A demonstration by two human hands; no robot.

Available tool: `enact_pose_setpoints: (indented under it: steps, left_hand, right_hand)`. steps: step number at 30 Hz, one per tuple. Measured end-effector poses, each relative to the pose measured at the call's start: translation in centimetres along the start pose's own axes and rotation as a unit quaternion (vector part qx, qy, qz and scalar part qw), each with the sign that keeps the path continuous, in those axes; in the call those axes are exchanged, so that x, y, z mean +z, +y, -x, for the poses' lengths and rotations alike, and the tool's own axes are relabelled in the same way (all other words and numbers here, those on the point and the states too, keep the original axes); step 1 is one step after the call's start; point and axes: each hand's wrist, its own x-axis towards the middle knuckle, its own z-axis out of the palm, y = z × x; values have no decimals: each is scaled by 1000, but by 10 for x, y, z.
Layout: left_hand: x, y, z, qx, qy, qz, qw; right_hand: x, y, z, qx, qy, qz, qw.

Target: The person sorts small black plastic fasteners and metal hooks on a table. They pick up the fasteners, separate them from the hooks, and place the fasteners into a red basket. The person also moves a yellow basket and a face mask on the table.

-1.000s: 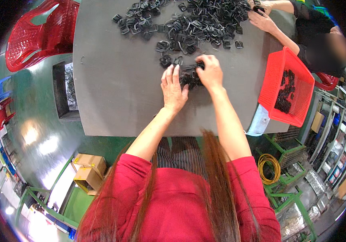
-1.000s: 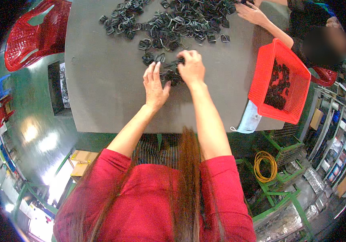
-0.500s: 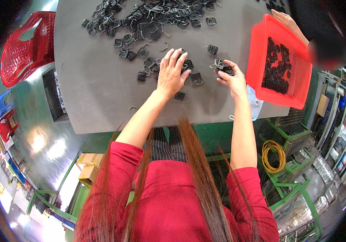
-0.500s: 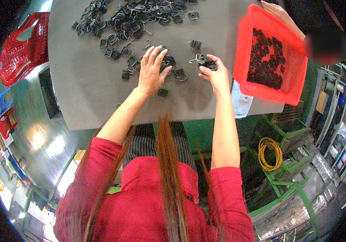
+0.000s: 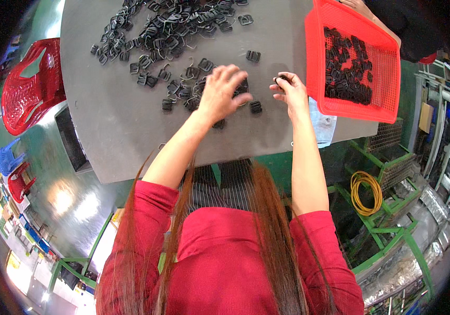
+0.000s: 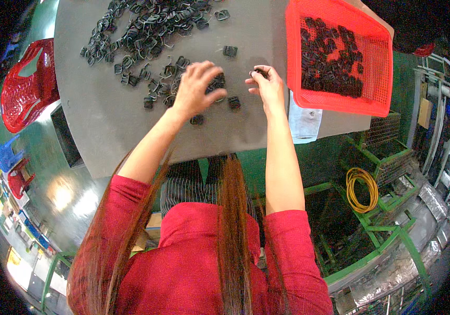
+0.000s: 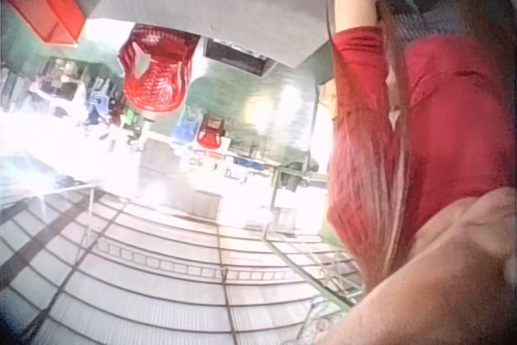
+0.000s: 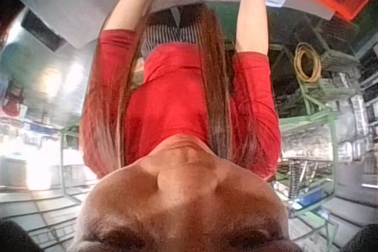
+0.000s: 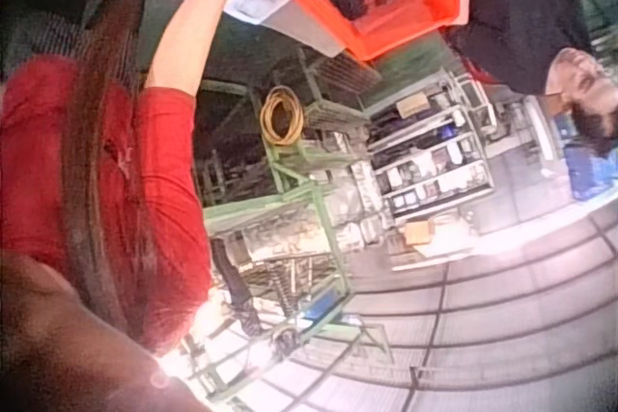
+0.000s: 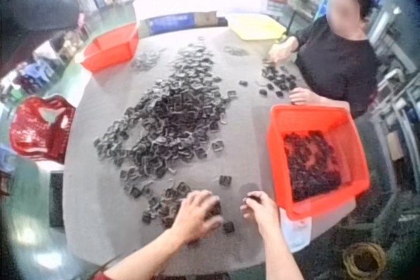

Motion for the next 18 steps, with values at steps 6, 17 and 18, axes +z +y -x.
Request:
enact_pose_setpoints:
  steps: [6, 17, 18]
  left_hand:
    - [0, -29, 5, -97, 64, 82, 990]
    - [-69, -64, 1, -386, -16, 377, 842]
    - [-74, -62, 5, -367, -45, 314, 874]
  right_hand:
    - [42, -19, -38, -130, 42, 357, 924]
    - [27, -11, -29, -1, -218, 70, 973]
    - [27, -12, -18, 26, -255, -71, 964]
